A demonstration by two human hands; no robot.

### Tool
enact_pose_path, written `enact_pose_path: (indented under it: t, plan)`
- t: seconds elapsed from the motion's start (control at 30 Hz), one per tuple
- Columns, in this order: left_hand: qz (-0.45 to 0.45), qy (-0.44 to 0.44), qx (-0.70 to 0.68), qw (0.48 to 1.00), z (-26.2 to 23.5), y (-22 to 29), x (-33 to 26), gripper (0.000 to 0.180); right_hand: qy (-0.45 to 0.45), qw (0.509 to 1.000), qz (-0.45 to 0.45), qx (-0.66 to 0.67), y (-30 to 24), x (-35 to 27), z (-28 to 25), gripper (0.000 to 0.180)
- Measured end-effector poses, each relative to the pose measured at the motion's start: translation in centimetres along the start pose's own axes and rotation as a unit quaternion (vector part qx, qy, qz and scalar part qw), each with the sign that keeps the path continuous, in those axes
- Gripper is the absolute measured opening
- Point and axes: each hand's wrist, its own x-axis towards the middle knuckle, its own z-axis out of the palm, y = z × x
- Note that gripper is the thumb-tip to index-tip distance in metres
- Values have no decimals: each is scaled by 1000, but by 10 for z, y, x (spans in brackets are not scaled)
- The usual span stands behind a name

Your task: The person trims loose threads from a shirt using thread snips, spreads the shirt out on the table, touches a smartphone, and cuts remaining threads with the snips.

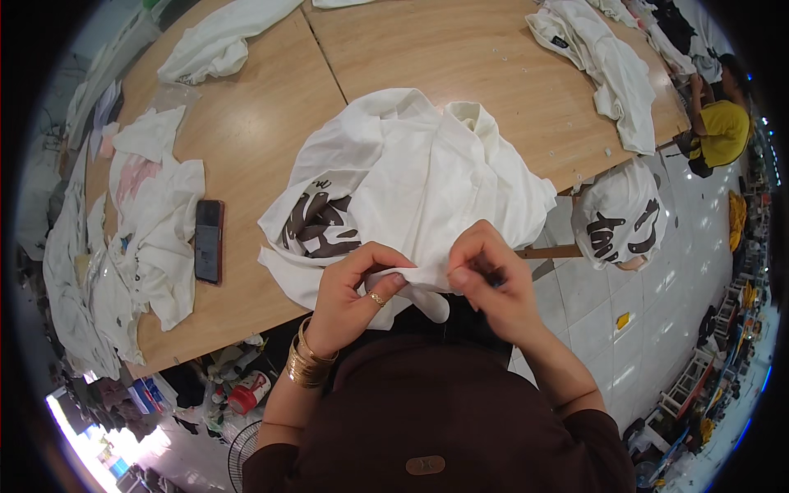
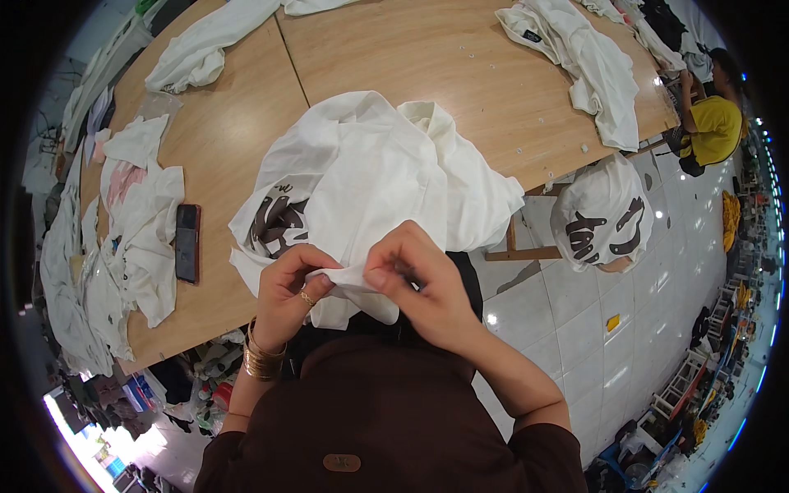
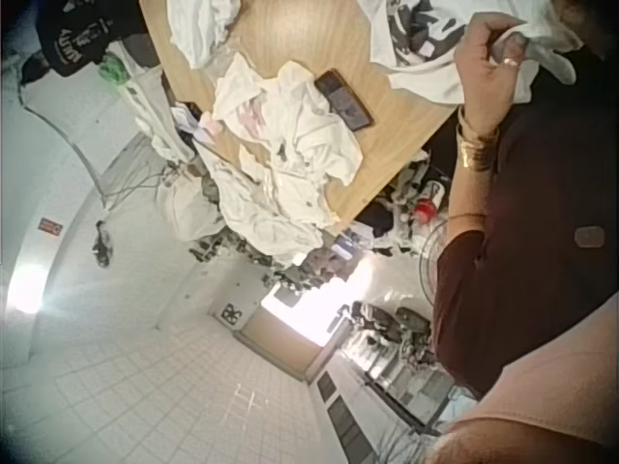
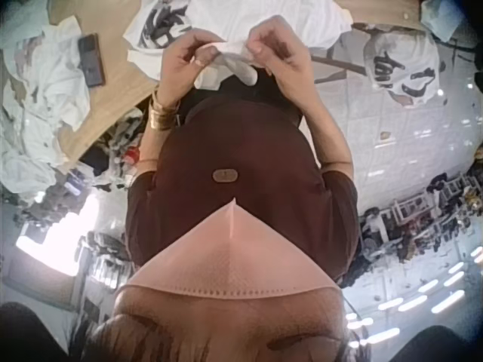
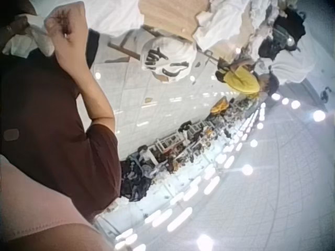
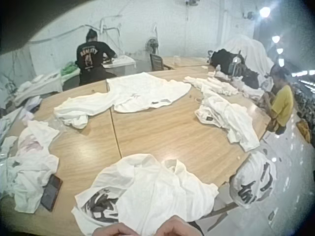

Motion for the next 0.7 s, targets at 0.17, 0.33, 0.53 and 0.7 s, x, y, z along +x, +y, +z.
enact_pose_path:
  t: [0.17,0.33,0.53,0.7]
  plan:
    - [-5,4,-40,999,2,4,0,13,26,981,145,128,-7,-5,-20,4]
    - [-18,-6,-41,999,3,5,1,12,9,991,-2,-130,-12,-5,-3,19]
    - [-16,-9,-6,1000,6,5,0,13,-25,996,17,-79,-14,1,3,19]
    - [32,-17,51,998,7,8,3,13,-50,995,36,-78,-14,3,1,14]
